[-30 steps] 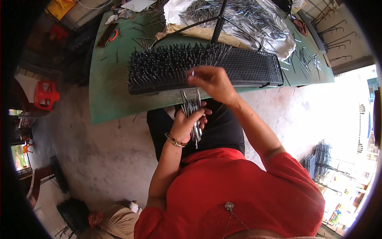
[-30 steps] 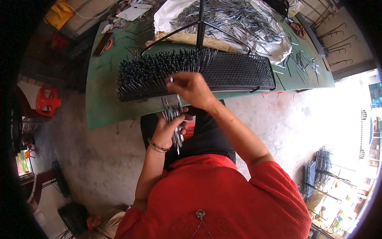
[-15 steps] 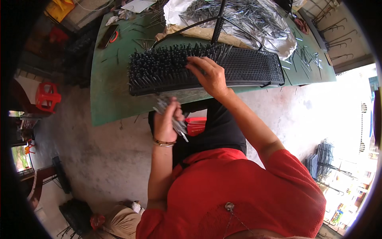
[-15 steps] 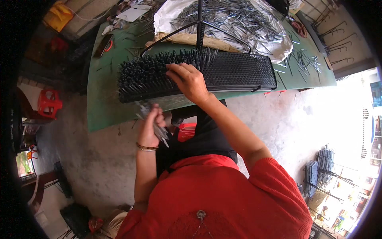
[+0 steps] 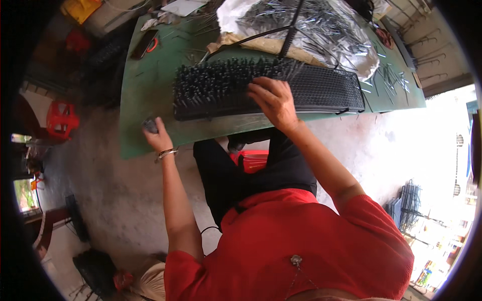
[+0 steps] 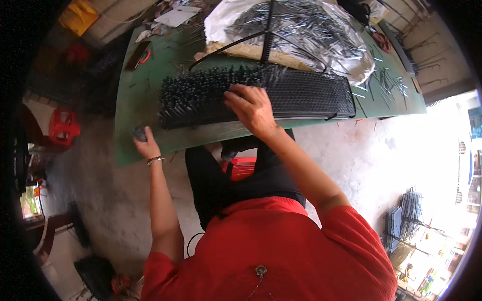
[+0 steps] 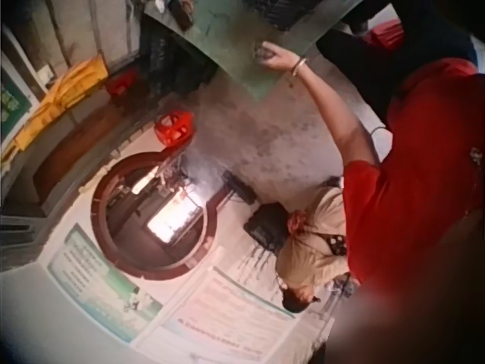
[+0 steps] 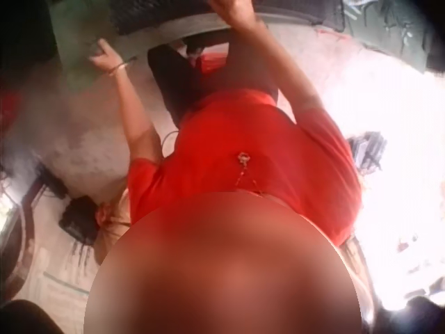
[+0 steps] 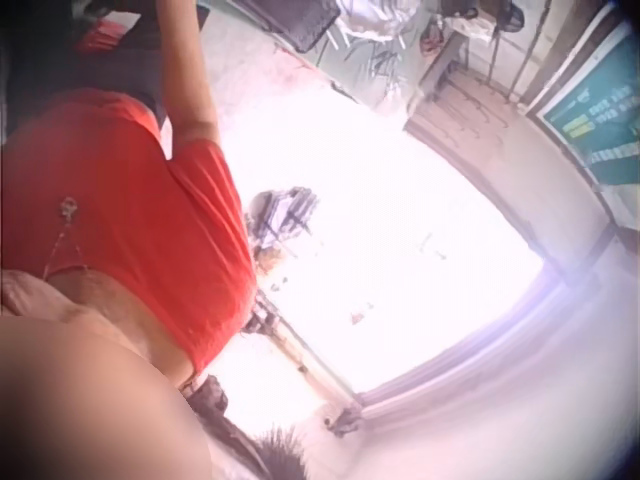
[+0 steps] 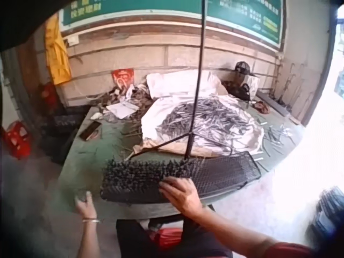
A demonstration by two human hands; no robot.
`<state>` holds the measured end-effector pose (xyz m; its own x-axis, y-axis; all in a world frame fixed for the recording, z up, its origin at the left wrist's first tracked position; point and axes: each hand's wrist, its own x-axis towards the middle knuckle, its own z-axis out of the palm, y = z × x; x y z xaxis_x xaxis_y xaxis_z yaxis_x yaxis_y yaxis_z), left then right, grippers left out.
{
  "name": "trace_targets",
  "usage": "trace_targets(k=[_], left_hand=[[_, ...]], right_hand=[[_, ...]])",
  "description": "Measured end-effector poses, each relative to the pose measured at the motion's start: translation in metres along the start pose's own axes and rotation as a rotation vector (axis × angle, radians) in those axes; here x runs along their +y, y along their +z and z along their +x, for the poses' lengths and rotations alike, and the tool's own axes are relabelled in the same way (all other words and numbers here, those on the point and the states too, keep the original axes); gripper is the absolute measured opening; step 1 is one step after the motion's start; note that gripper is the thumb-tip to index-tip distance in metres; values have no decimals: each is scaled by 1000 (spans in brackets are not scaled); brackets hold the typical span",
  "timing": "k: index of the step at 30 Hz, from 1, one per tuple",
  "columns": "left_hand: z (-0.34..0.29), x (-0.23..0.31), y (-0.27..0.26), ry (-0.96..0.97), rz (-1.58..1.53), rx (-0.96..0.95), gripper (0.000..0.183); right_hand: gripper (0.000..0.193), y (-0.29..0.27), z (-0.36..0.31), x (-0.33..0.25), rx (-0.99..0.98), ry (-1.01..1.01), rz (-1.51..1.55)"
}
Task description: Picking up thin metal rods and inserting them into holes in a black grid component.
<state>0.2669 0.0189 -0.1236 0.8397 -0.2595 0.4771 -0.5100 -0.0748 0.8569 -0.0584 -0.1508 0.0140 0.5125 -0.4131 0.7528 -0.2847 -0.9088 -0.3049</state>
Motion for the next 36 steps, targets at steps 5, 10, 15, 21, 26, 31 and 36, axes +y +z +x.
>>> trace_targets(k=[5, 10, 15, 21, 26, 31, 36], left_hand=[[1, 17, 18, -37, 87, -95, 32], [15, 55, -1, -668, -606, -53, 16], [-16, 119, -26, -997, -968, -445, 15], [-75, 179, -13, -1087, -972, -682, 20], [-114, 206, 4, -1201, -975, -836, 22], [-135, 223, 19, -1248, -879, -868, 22], [-138, 238, 32, -1134, -893, -908, 26]], right_hand=[[28, -3, 0, -1, 13, -70, -62], [21, 3, 5, -6, 45, -29, -135], [15, 0, 12, -12, 23, 22, -176], [8, -4, 18, -7, -69, 100, -150], [15, -10, 14, 3, -196, 78, -36], [17, -25, 12, 2, -125, 79, 37], [33, -46, -10, -14, -412, 489, 447]])
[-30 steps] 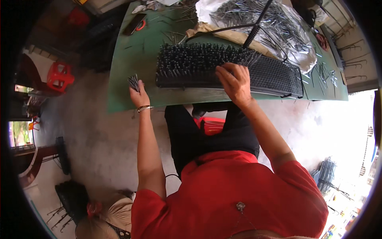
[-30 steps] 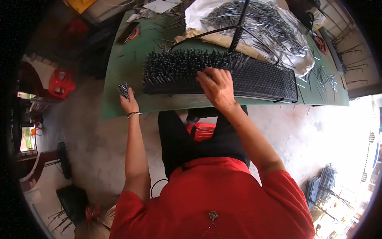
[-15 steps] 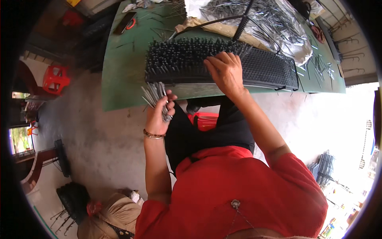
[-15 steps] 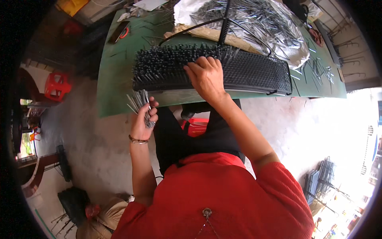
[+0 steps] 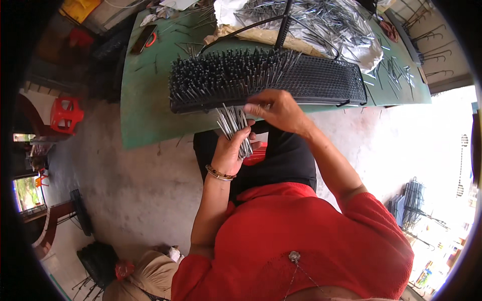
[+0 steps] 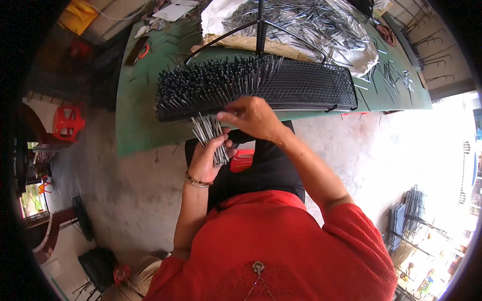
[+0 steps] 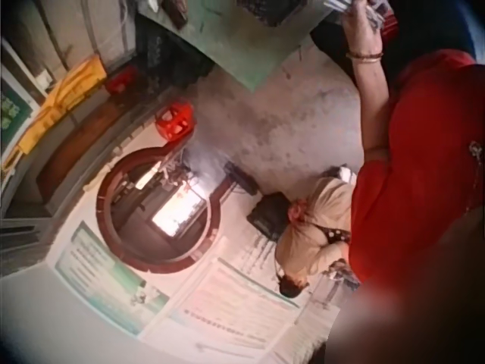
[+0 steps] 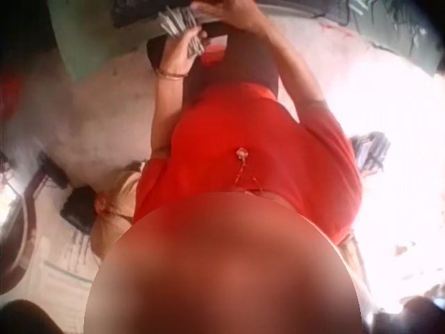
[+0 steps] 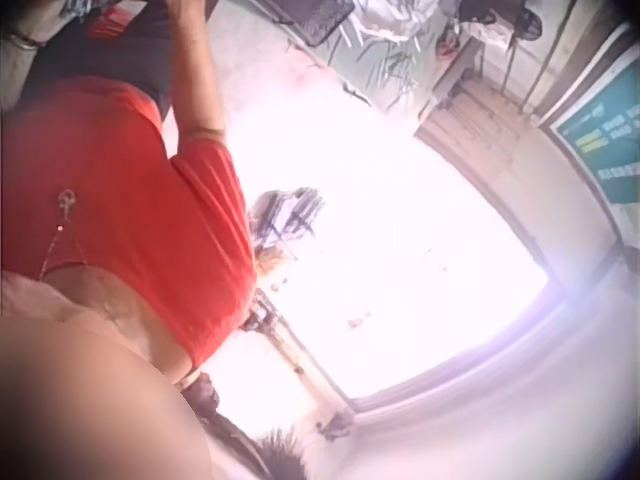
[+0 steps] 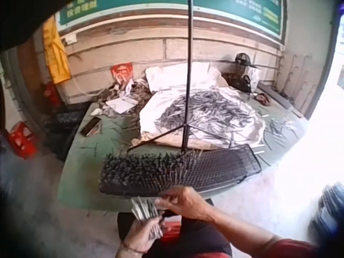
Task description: Picking up thin metal rods and inserting them into holes in a black grid component.
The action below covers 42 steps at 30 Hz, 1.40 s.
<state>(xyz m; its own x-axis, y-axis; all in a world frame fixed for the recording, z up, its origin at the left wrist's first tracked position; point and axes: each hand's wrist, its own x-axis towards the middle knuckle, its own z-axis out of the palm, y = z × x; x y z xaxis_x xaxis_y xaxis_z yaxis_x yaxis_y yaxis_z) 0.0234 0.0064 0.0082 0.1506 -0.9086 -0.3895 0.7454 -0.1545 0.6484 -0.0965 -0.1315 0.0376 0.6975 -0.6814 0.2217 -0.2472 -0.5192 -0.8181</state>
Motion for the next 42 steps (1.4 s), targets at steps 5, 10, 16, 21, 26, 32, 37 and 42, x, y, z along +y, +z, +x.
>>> trace_targets(k=[5, 10, 16, 21, 26, 32, 37, 42], left_hand=[[6, -10, 15, -6, -18, -11, 31], [11, -22, 26, -17, 3, -1, 29], [19, -33, 20, 42, -15, 46, 18], [18, -30, 19, 24, -51, 118, 13], [14, -31, 21, -39, -21, 99, 15], [11, -33, 21, -29, 38, 94, 19], [8, -29, 27, -54, 77, 74, 22], [8, -28, 26, -65, 93, 48, 25]], right_hand=[[23, -5, -12, 6, -182, 384, 414], [19, -11, -22, 19, -153, 415, 388], [18, -16, -25, 21, -37, 323, 368], [18, -39, -4, 5, 258, 134, 217], [16, -37, 20, 5, 399, -147, -25], [16, -25, 24, 16, 383, -229, -85], [16, -21, 27, 15, 379, -268, -101], [16, -19, 28, 13, 371, -252, -76]])
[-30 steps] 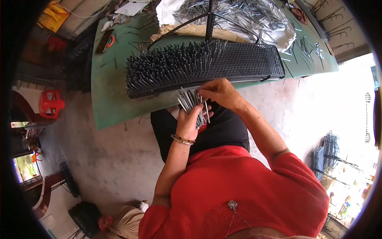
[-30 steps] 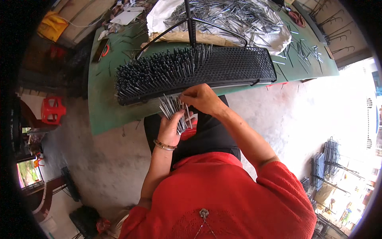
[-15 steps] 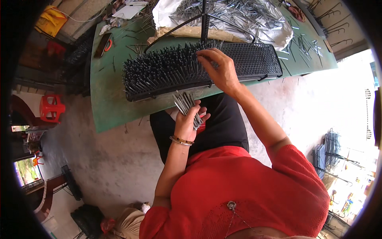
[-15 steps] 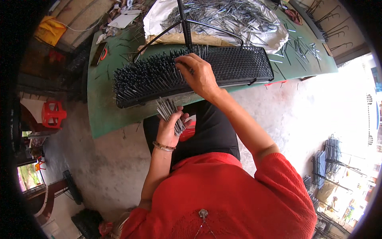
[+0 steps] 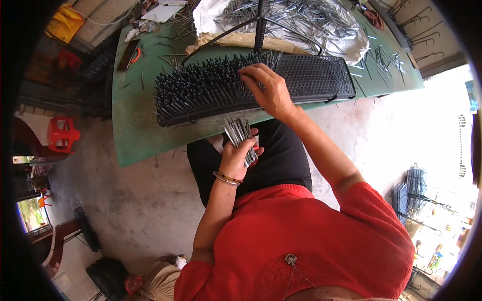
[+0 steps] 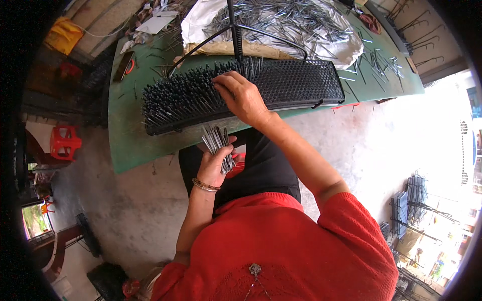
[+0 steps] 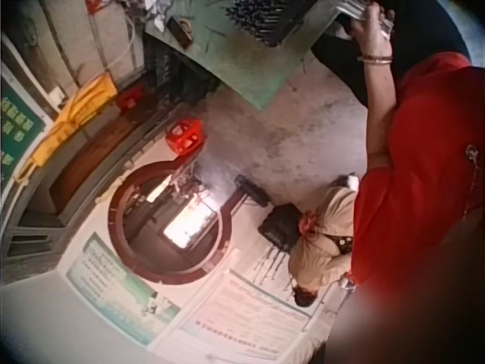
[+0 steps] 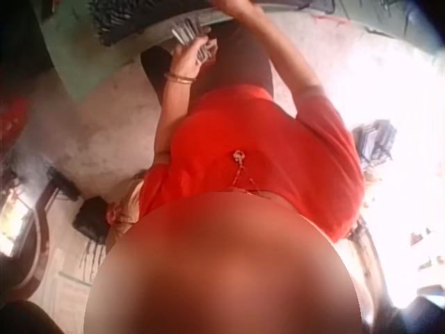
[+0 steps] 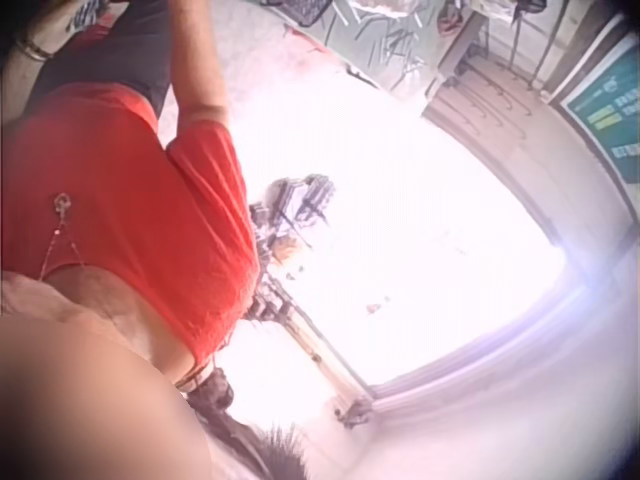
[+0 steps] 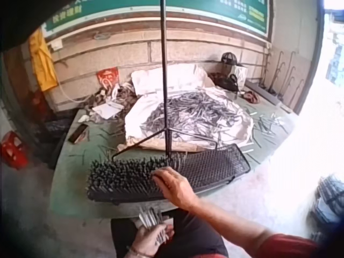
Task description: Picking up thin metal rods and inserting them into holes in a black grid component.
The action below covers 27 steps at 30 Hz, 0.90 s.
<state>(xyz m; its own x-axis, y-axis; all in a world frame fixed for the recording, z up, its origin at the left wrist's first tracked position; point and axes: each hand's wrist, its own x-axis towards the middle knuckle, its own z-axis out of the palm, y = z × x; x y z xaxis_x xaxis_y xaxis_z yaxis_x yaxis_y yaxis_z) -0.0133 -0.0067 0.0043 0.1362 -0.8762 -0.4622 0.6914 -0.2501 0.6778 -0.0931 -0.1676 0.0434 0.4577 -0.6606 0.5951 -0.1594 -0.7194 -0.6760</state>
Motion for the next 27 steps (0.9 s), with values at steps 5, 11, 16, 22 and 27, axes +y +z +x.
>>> trace_targets(k=[5, 11, 16, 22, 27], left_hand=[[-1, 0, -3, -23, -2, -3, 25], [3, -4, -9, -31, -49, -16, 26], [3, -3, -8, -37, -56, -33, 26], [2, -2, -9, -40, -46, -38, 26], [1, 0, -6, -65, -52, -37, 26]], right_hand=[[16, -2, -1, -1, -18, -100, -70], [15, -2, 0, 1, -60, -103, -56], [15, 0, 2, 4, -77, -135, -27], [16, -6, 1, 9, -105, -124, 46], [15, -5, -3, 17, -128, -101, 84]])
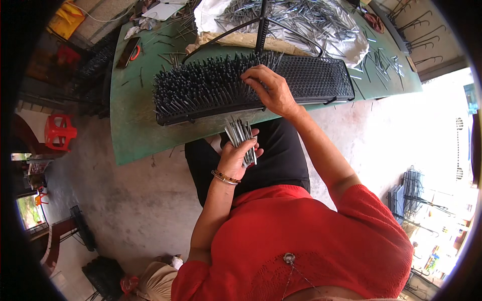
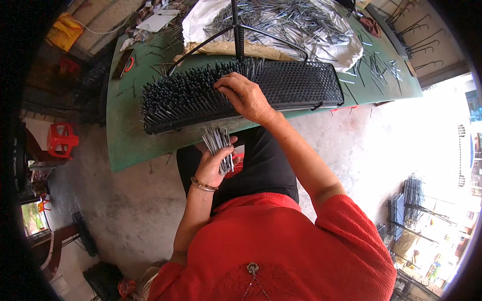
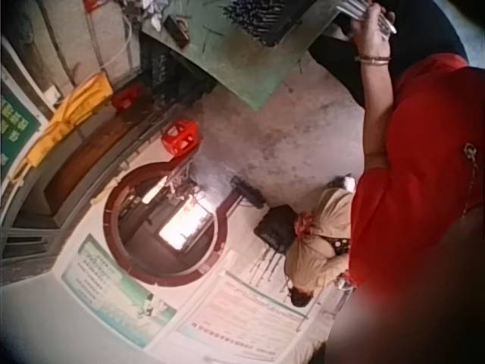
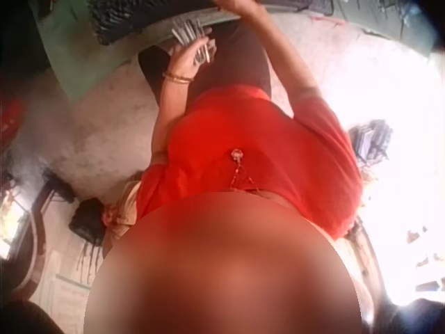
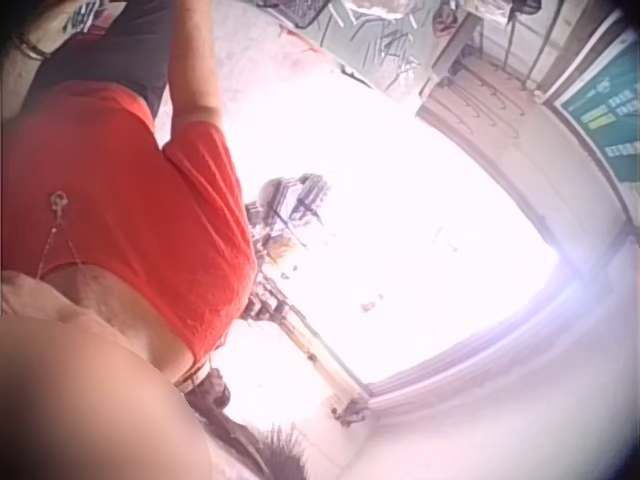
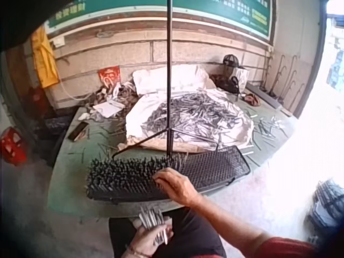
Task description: Picking up thin metal rods and inserting them into holes in a black grid component.
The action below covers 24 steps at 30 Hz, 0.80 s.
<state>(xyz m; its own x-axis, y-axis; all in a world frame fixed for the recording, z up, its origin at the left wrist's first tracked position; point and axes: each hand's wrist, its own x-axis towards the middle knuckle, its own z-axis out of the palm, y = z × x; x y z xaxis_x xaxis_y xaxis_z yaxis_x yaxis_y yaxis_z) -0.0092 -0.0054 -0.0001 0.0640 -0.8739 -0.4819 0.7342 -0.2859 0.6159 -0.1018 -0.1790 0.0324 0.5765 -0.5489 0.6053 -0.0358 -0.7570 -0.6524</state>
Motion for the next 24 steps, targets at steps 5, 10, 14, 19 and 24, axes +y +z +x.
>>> trace_targets(k=[5, 10, 14, 19, 24], left_hand=[[2, -2, -2, -10, -7, -2, 26], [4, -3, -6, 9, -19, 4, 27], [2, -1, -4, 6, -9, 4, 26], [2, -2, -4, -2, -10, 2, 24], [2, 0, -4, -16, -38, 17, 25]], right_hand=[[16, 5, 2, 2, 25, -14, -26], [19, 5, -4, -8, 51, -44, -166], [21, 12, -10, -10, 68, -74, -199], [24, 14, -16, 2, 71, -15, -289], [29, 10, -17, -1, 8, -120, -354]])
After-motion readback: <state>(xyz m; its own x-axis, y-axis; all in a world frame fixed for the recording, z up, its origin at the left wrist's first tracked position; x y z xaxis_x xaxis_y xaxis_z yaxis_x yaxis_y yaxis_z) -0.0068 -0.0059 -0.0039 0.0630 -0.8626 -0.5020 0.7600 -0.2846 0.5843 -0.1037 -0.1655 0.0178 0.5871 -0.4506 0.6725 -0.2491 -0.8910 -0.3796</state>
